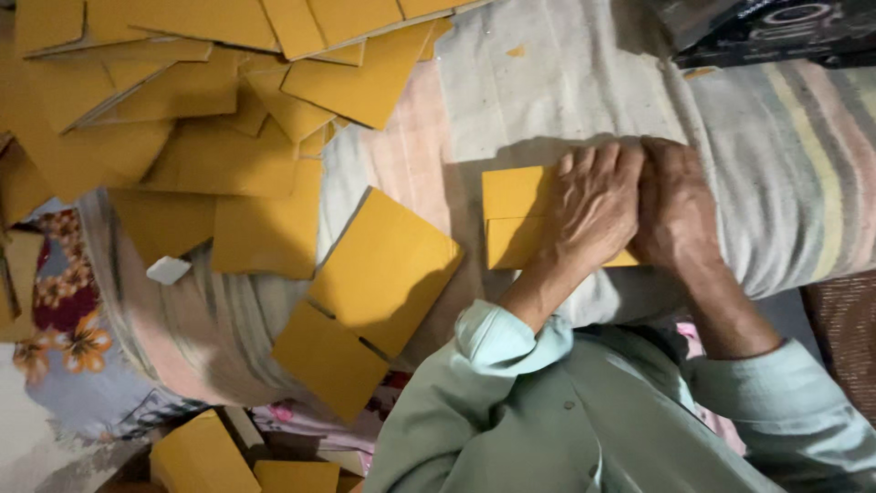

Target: The person sits on a bed and folds flat yellow cardboard boxes into shape, pressing the sides and tucking the flaps to form each box, then sets the finished box aside and picks up the next flat blank.

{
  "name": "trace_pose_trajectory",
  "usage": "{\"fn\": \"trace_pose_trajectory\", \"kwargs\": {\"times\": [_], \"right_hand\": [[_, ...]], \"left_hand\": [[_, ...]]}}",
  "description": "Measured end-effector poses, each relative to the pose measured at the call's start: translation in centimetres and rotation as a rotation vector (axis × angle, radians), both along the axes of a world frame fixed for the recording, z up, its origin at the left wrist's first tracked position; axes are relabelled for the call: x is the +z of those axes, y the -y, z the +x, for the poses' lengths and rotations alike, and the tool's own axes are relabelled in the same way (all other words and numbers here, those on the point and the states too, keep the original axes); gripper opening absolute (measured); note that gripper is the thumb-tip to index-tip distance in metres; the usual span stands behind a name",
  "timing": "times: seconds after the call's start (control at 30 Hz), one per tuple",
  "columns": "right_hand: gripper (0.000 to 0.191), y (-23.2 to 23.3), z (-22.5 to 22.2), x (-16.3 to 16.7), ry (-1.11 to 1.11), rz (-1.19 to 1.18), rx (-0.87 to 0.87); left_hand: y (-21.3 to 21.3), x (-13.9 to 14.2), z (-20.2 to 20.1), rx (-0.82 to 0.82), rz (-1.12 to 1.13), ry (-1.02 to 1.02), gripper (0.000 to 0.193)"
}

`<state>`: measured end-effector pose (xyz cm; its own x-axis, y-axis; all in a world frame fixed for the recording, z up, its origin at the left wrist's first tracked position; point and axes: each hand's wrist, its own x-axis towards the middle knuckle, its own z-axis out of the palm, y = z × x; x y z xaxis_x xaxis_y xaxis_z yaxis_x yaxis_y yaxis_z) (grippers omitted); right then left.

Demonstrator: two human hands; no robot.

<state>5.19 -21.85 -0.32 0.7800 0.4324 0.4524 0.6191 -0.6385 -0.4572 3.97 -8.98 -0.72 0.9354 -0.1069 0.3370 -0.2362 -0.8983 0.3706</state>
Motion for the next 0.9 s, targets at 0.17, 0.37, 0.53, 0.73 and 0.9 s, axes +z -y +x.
{"fn": "trace_pose_trajectory", "kwargs": {"times": [0.17, 0.37, 0.53, 0.73, 0.9], "right_hand": [[0.032, 0.1, -0.1, -1.3, -0.11, 0.163, -0.094], [0.03, -0.5, -0.3, -1.3, -0.114, 0.165, -0.116], [0.026, -0.4, -0.3, -1.1, -0.087, 0.194, -0.098], [0.023, -0.4, -0.2, -1.1, -0.097, 0.199, -0.133], [0.026, -0.4, -0.4, -1.2, -0.143, 0.225, -0.162]], "left_hand": [[-4.2, 0.4, -0.7, 0.057, -0.019, -0.129, 0.028], [-8.4, 0.0, -1.7, 0.342, 0.121, -0.184, 0.043], [-1.2, -1.0, -0.4, 0.153, 0.113, 0.091, 0.046], [-2.4, 1.2, 0.7, 0.098, 0.119, -0.253, 0.045], [-6.9, 2.9, -2.2, 0.328, 0.122, -0.287, 0.057]]}}
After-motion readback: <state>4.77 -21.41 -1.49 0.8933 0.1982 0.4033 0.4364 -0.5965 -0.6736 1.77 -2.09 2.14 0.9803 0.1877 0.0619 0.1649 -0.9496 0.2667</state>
